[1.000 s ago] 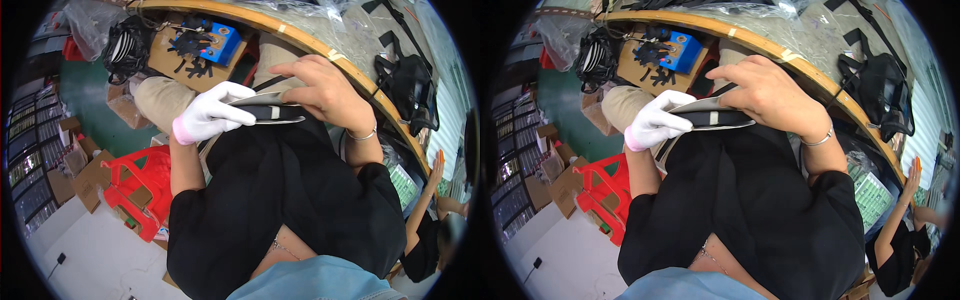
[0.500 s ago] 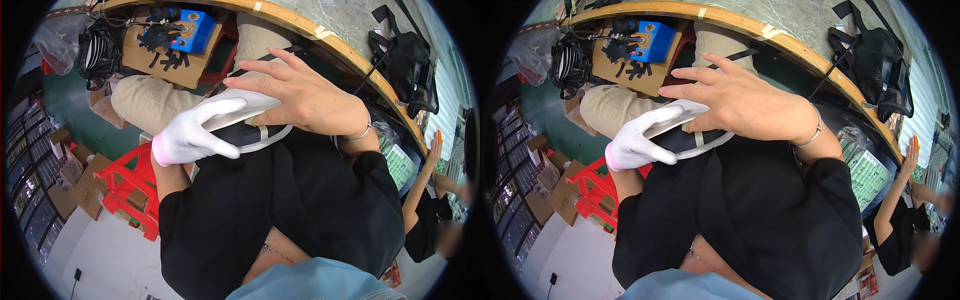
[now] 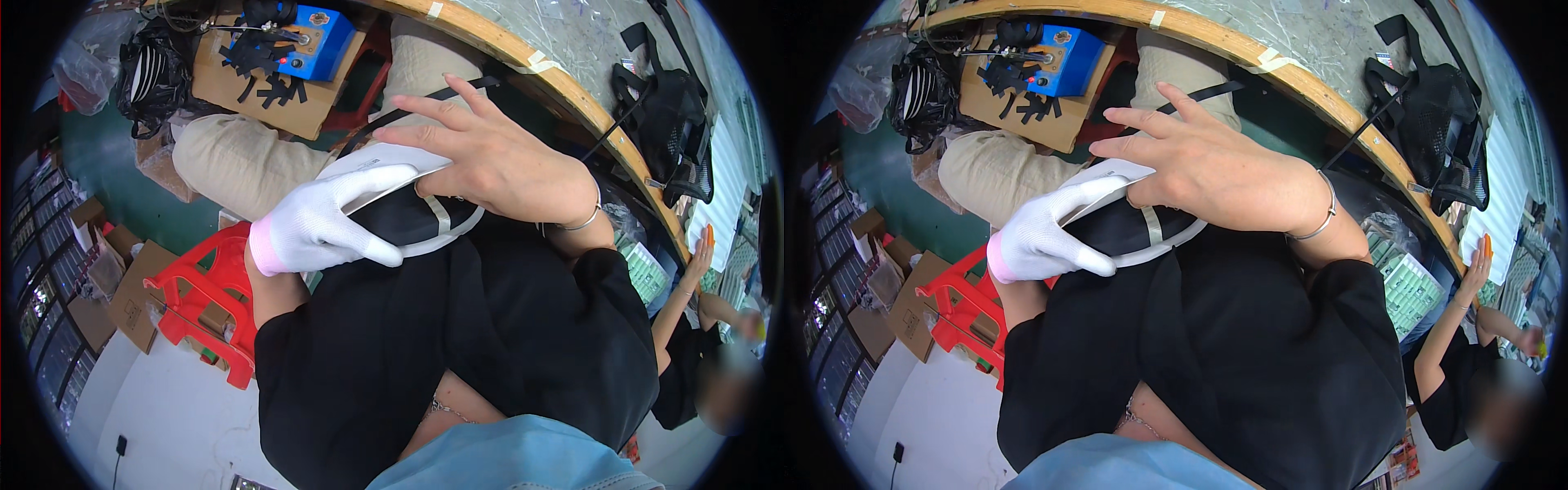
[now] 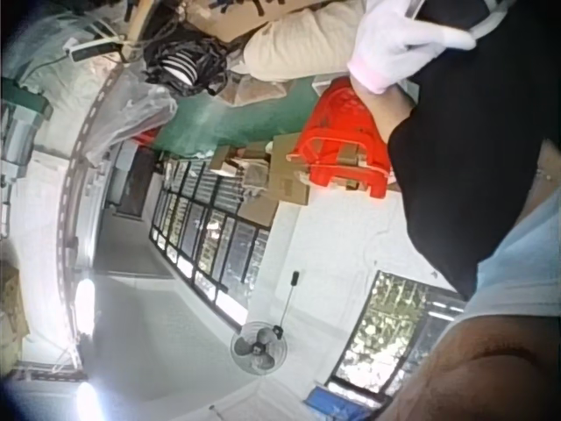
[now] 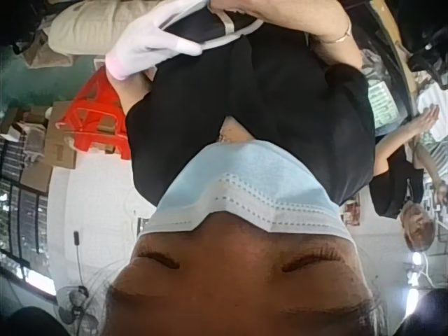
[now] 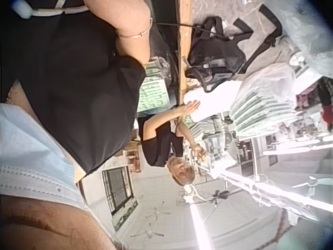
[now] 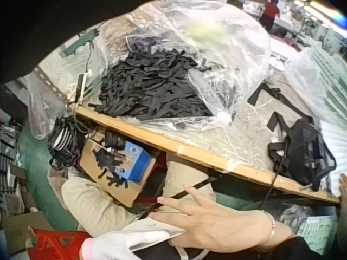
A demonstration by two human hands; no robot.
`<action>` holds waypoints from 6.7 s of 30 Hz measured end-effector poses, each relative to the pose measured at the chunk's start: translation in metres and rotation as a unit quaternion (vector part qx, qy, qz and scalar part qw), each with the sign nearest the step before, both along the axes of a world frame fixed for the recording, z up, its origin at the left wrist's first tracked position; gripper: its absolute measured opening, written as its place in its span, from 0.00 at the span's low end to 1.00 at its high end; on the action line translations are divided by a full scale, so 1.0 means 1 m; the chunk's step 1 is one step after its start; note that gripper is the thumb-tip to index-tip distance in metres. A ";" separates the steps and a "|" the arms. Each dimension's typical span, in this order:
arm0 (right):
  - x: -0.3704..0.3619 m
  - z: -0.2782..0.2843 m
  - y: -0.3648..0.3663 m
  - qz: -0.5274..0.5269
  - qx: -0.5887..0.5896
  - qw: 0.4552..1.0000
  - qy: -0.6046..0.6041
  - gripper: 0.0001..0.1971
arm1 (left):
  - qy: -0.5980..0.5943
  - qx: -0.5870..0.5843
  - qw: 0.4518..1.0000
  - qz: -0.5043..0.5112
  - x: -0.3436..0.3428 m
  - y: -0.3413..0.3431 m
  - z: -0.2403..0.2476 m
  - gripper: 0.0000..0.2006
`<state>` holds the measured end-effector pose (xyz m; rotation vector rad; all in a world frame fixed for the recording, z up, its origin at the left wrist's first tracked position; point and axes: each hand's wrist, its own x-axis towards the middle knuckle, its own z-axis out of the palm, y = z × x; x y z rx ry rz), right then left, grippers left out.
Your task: Assembling a circular white base with a black strap and small electronic or plastic parts in a factory workspace.
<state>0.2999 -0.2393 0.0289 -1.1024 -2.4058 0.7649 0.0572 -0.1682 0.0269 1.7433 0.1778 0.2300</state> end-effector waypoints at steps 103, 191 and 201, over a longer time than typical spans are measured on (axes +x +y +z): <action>0.023 0.011 -0.017 0.014 -0.041 0.961 0.274 0.02 | -0.035 -0.076 0.995 0.046 0.001 0.014 -0.009 0.14; 0.090 -0.046 -0.014 -0.473 -0.185 0.759 0.408 0.11 | -0.015 0.038 0.992 0.120 -0.003 0.027 -0.019 0.11; 0.091 -0.059 -0.010 -0.519 -0.016 0.842 0.145 0.17 | -0.023 0.030 0.990 0.134 -0.007 0.025 -0.023 0.10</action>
